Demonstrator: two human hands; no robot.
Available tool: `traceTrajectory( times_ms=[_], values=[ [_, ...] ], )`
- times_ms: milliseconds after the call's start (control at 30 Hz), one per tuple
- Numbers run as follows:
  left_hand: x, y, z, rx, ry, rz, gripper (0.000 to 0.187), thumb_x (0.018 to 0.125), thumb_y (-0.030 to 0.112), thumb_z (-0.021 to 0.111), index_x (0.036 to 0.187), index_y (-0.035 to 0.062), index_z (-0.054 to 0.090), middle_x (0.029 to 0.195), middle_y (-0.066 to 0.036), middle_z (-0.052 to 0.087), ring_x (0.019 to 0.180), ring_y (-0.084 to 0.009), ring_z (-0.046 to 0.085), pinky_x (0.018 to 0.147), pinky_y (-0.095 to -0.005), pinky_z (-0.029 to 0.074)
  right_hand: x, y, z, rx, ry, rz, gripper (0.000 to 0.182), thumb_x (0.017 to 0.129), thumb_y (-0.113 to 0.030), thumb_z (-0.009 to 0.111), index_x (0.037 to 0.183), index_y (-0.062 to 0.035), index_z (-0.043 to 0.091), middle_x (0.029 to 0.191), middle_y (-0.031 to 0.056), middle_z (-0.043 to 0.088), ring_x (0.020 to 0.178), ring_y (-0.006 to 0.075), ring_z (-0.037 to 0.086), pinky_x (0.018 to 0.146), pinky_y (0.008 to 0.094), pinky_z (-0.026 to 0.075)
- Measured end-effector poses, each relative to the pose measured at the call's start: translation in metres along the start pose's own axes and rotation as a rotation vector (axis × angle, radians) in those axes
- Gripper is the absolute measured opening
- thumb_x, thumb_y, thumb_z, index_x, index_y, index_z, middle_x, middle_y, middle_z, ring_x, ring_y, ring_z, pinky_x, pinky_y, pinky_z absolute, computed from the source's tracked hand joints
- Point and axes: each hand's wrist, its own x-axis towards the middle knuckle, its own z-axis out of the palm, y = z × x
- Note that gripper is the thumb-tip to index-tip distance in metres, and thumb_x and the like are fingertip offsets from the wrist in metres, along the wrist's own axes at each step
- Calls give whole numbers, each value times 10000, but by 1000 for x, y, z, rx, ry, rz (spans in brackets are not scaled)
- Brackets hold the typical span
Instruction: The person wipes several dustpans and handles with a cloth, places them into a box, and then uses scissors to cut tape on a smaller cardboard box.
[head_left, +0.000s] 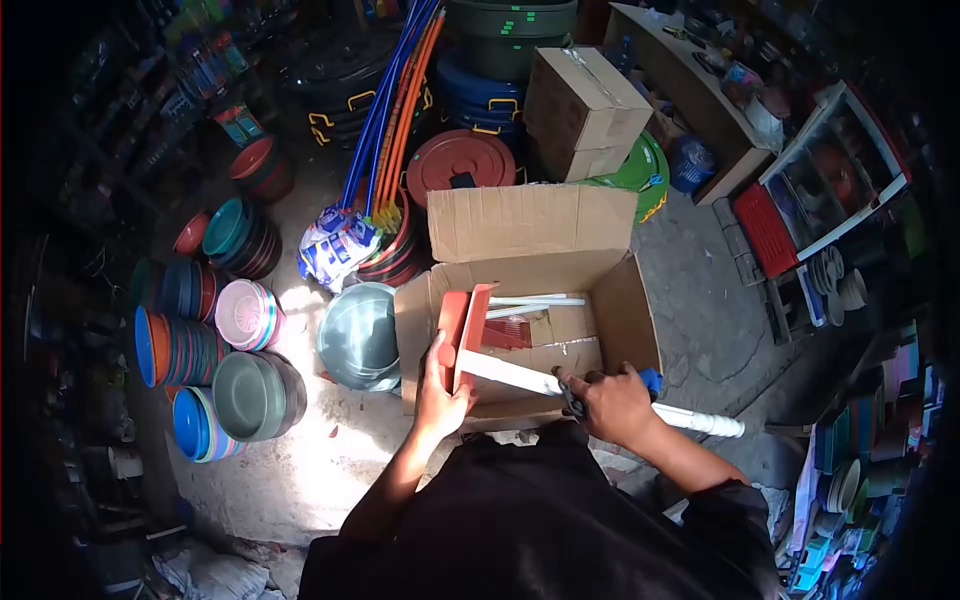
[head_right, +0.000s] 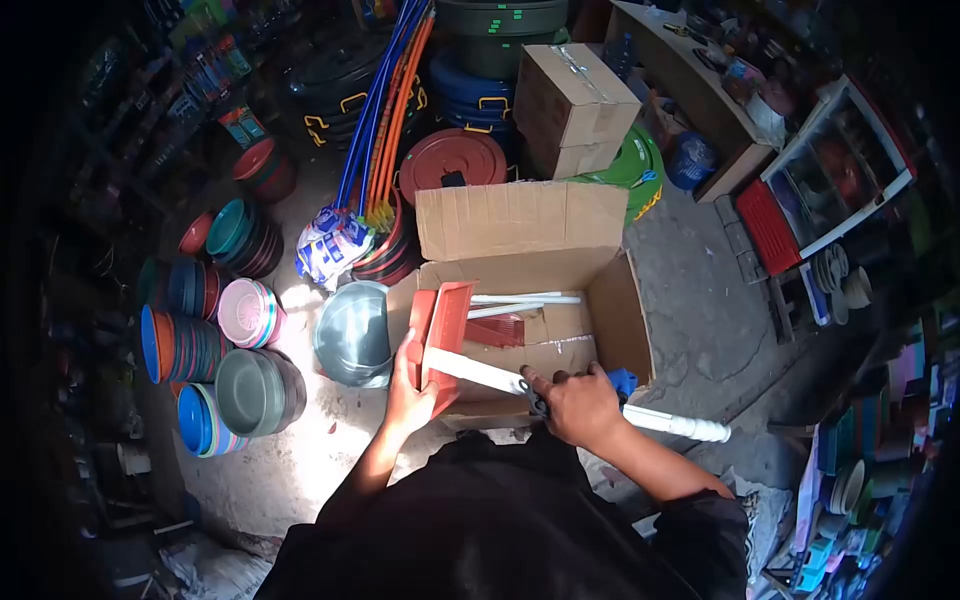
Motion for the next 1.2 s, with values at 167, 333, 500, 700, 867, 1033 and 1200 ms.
traceTrajectory(
  times_ms=[167,333,500,700,867,1033,1200],
  values=[
    [-25,6,-32,358,24,158,831,705,-52,593,1462,65,270,1462,-195,342,1367,-366,333,1135,-420,294,-15,-37,-12,-43,47,-34,649,772,-223,633,1401,-199,471,825,122,675,724,275,676,861,480,467],
    [-23,-2,-25,242,17,61,837,701,-46,593,1460,53,255,1475,-190,330,1374,-368,320,1136,-430,286,-14,-41,-12,-58,97,-55,614,783,-211,613,1384,-171,495,769,112,669,659,272,665,810,461,473],
    [-21,-4,-19,331,104,160,830,700,-44,588,1454,40,252,1479,-187,327,1372,-373,319,1130,-440,281,-5,-42,-18,-65,157,-84,580,789,-197,598,1362,-156,521,738,108,662,613,266,646,756,438,463],
    [-20,-2,-26,337,137,223,840,670,-83,573,1446,38,275,1436,-215,359,1344,-405,340,1115,-456,299,10,-31,-10,-88,15,-56,333,832,-291,601,1089,-91,669,742,137,675,671,299,676,666,428,507],
    [-16,3,-33,428,255,283,839,661,-98,568,1444,52,307,1413,-228,371,1330,-420,353,1111,-461,303,31,-13,-70,262,289,210,483,889,-504,585,884,-27,665,730,197,668,718,381,670,649,473,530],
    [-15,8,-27,467,304,222,860,658,-89,582,1455,96,315,1426,-208,369,1327,-411,365,1089,-484,318,68,-54,-47,522,604,-69,784,776,-131,722,1425,-9,300,1224,328,514,1034,462,589,841,466,505],
    [-11,5,-23,419,384,291,820,749,245,737,1448,91,336,1401,-199,416,1295,-403,408,1060,-479,342,79,-117,-5,302,315,-178,1118,671,-179,817,1485,52,86,1406,330,345,1291,437,410,1039,517,379]
  ],
)
